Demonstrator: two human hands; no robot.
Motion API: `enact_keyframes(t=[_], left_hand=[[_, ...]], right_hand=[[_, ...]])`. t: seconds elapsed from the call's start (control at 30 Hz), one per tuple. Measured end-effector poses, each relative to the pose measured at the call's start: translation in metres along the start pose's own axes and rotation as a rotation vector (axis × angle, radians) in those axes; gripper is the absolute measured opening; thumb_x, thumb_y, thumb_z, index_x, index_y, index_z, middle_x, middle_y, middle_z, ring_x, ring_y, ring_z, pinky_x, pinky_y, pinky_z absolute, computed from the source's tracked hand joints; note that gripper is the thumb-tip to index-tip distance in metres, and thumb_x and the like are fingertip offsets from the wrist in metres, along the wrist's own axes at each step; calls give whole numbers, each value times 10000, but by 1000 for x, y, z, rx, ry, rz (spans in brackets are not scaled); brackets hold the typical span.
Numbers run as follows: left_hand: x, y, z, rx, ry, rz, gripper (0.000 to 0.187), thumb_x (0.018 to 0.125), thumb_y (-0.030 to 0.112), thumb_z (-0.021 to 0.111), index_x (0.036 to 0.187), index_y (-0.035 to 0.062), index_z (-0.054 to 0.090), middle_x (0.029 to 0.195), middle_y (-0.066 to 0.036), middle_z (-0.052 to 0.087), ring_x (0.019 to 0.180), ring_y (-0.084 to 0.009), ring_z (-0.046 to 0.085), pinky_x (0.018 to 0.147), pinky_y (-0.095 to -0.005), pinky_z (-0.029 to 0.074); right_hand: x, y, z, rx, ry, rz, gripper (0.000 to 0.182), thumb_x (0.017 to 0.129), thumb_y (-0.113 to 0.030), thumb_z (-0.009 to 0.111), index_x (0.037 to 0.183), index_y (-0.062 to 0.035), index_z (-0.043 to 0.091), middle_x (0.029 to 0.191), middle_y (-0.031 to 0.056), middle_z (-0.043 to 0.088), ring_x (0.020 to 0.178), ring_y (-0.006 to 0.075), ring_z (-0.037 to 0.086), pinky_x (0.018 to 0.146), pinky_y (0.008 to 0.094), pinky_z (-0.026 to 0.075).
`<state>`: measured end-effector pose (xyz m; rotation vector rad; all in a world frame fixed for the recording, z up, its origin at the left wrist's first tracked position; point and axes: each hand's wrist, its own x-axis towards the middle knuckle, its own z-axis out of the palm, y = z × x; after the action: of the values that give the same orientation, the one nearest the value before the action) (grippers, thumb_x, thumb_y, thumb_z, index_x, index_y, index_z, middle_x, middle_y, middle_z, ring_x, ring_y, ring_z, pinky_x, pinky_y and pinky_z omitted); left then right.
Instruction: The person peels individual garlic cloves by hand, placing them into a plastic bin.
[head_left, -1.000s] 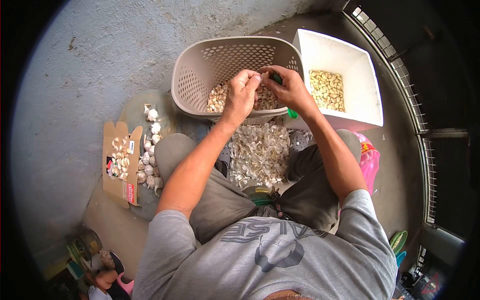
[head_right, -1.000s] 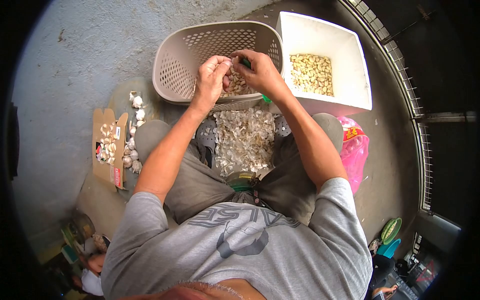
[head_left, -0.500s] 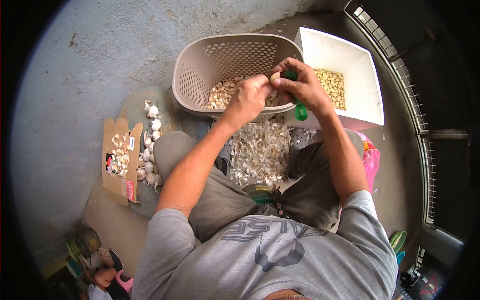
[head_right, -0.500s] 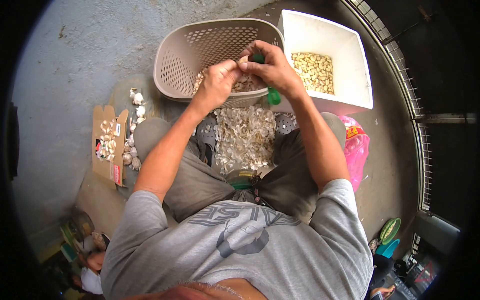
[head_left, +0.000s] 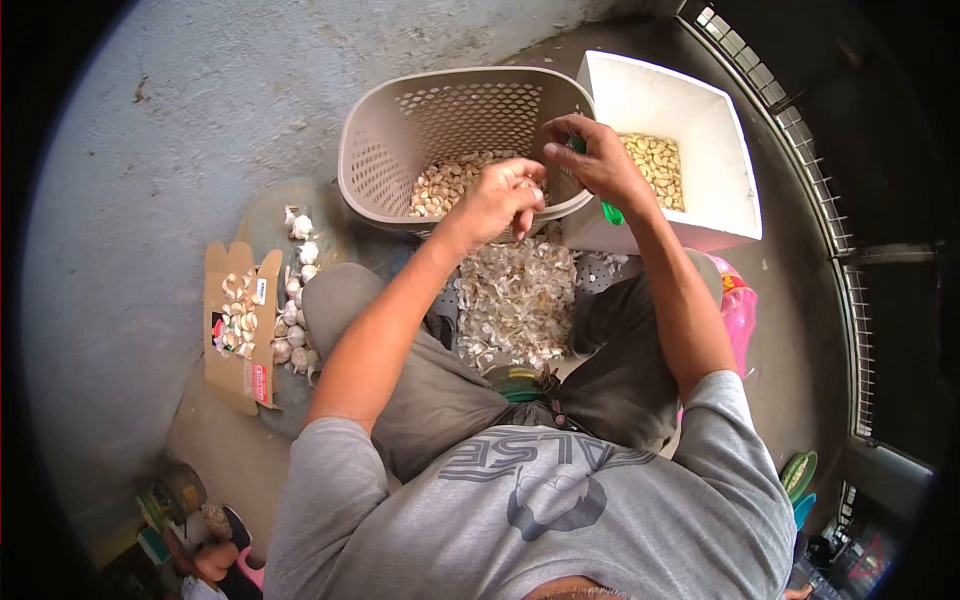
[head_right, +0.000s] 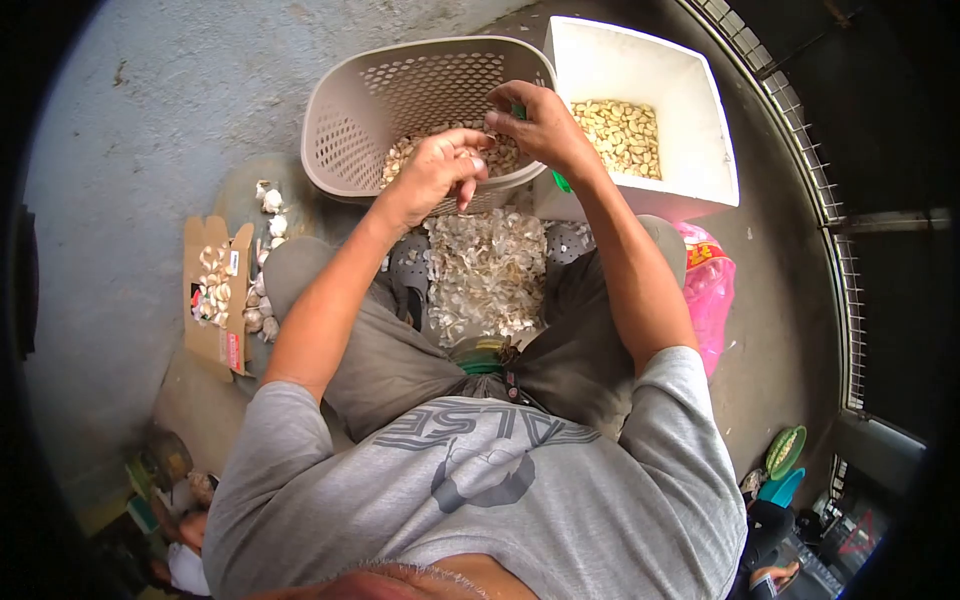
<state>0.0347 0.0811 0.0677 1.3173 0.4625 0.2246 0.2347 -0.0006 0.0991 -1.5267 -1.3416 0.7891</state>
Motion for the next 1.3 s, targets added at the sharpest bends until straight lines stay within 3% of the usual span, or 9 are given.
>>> enact_keyframes(t=[0.03,0.13,0.27,0.37,0.5,0.87,0.97,1.2,1.3], left_hand=[[3,-2,-7,-133,-16,17,403,986,52,572,1364,-69,499,996,-138,709,836,-195,732,707,-362,614],[2,5,-13,-365,36,97,436,985,50,552,1397,-58,456,1046,-156,705,856,-234,744,734,-368,628],[3,6,-14,-478,122,107,551,969,31,515,1480,-71,337,1135,-199,684,896,-305,748,846,-447,640],[-1,14,-10,-498,122,91,587,956,8,491,1505,-78,301,1124,-195,691,899,-299,750,867,-454,638],[-1,14,-12,-323,65,88,463,999,54,533,1429,-78,425,1085,-171,707,879,-257,752,809,-384,643],[4,-3,-4,111,244,179,282,1061,272,615,1087,-4,668,834,-55,707,634,-108,661,537,-256,539],[2,7,2,11,302,216,307,1055,287,625,984,-6,684,735,-28,663,555,-76,610,465,-235,506],[-1,6,-9,-284,162,83,312,1054,313,625,985,15,686,730,-16,611,491,-55,499,438,-203,413],[-3,7,-8,-280,124,41,324,1054,320,627,964,15,686,723,-16,614,478,-41,485,414,-199,398]], right_hand=[[3,0,2,-43,13,-46,282,955,-112,717,1200,22,686,993,58,719,939,99,637,835,283,529],[0,-10,7,156,-181,98,306,934,-98,737,1210,25,686,1021,48,706,941,95,625,825,278,524],[-5,-6,30,-36,-97,-212,253,878,-61,770,1113,17,720,966,58,709,877,131,639,793,313,539],[-5,-13,27,-56,-110,-65,217,890,-40,757,1093,23,714,953,60,710,856,130,644,768,306,542],[-1,-1,23,209,-92,34,184,914,-12,730,1086,38,688,906,58,708,797,108,649,704,269,543],[-5,-14,26,97,-102,77,297,869,9,732,1140,25,611,868,64,694,620,88,582,512,256,458],[-4,-17,23,224,-157,165,385,845,11,745,1198,12,592,849,53,684,587,76,558,480,250,433],[-5,-32,-18,150,-476,138,531,818,-131,844,1279,-14,609,757,-2,628,539,57,513,444,218,388],[-6,-24,-15,230,-411,123,426,856,-188,844,1204,-20,664,791,-11,657,532,34,487,433,210,349]])
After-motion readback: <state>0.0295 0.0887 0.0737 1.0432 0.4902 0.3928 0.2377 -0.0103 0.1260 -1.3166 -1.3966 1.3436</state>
